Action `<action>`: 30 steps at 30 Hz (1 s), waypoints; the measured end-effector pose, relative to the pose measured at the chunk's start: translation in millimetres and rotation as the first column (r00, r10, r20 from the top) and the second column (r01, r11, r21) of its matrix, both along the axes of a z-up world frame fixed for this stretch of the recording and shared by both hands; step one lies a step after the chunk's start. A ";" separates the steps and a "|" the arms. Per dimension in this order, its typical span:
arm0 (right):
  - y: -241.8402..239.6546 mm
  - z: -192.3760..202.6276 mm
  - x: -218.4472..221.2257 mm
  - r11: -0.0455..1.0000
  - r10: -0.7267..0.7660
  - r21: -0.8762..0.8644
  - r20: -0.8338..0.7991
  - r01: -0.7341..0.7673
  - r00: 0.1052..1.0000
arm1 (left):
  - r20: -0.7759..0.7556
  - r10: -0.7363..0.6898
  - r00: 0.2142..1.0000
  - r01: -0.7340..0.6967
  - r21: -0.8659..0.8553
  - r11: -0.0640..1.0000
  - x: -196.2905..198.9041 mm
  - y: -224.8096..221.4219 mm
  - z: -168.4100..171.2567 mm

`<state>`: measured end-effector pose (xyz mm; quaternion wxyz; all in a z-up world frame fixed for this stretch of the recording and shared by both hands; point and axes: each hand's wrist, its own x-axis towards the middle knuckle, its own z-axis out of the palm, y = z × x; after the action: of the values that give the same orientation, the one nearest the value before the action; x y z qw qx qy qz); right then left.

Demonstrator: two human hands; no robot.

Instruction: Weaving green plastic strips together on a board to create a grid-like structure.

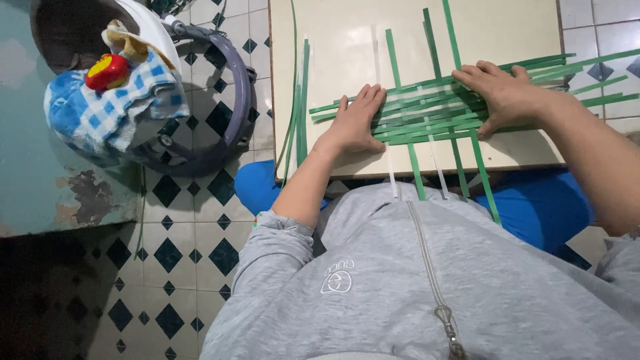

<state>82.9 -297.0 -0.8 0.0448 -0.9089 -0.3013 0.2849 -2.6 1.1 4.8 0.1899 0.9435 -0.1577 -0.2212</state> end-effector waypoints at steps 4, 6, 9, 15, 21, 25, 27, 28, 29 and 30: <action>-0.7 11.0 -4.0 0.996 -0.067 0.049 -0.037 0.069 0.997 | 0.016 0.003 1.000 -0.003 0.016 1.000 1.9 -0.9 -2.4; -0.3 9.1 -2.7 0.997 -0.063 0.042 -0.035 0.065 0.997 | 0.011 0.014 1.000 -0.014 0.007 1.000 -0.3 -1.6 2.5; 5.9 18.9 -5.4 0.995 -0.086 0.037 -0.044 0.088 0.995 | 0.027 0.004 1.000 -0.004 0.021 1.000 5.2 0.2 -2.0; 7.8 14.3 -3.1 0.993 -0.108 0.033 -0.033 0.109 0.994 | 0.056 0.001 0.998 -0.003 0.038 0.999 10.6 1.6 -0.1; 4.5 12.9 -4.5 0.997 -0.071 0.041 -0.028 0.072 0.997 | 0.005 -0.046 0.999 0.045 0.127 0.991 8.7 -4.8 10.8; 5.6 10.3 -2.5 0.999 -0.047 0.021 -0.022 0.047 0.999 | -0.005 -0.113 0.994 0.111 0.224 0.968 7.0 -21.9 22.3; 3.0 1.9 1.2 1.000 -0.017 -0.002 0.007 0.017 1.000 | 0.030 -0.061 0.998 0.052 0.241 0.969 4.9 -42.2 22.8; 1.8 -2.4 3.1 1.000 0.006 -0.024 0.034 -0.005 0.999 | 0.064 -0.018 0.998 0.001 0.259 0.966 3.7 -52.4 22.9; 5.8 6.9 -2.0 0.999 0.020 -0.026 0.040 -0.018 0.999 | 0.070 -0.004 0.998 -0.014 0.257 0.966 2.3 -59.0 20.5; 9.9 16.1 -7.0 0.999 -0.008 -0.050 0.030 0.010 1.000 | 0.094 -0.017 0.995 -0.004 0.222 0.975 1.5 -65.5 18.2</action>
<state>75.9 -287.1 15.3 0.0190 -0.9152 -0.2906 0.2787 -1.2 -64.3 23.0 0.0750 0.9677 -0.1440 -0.1927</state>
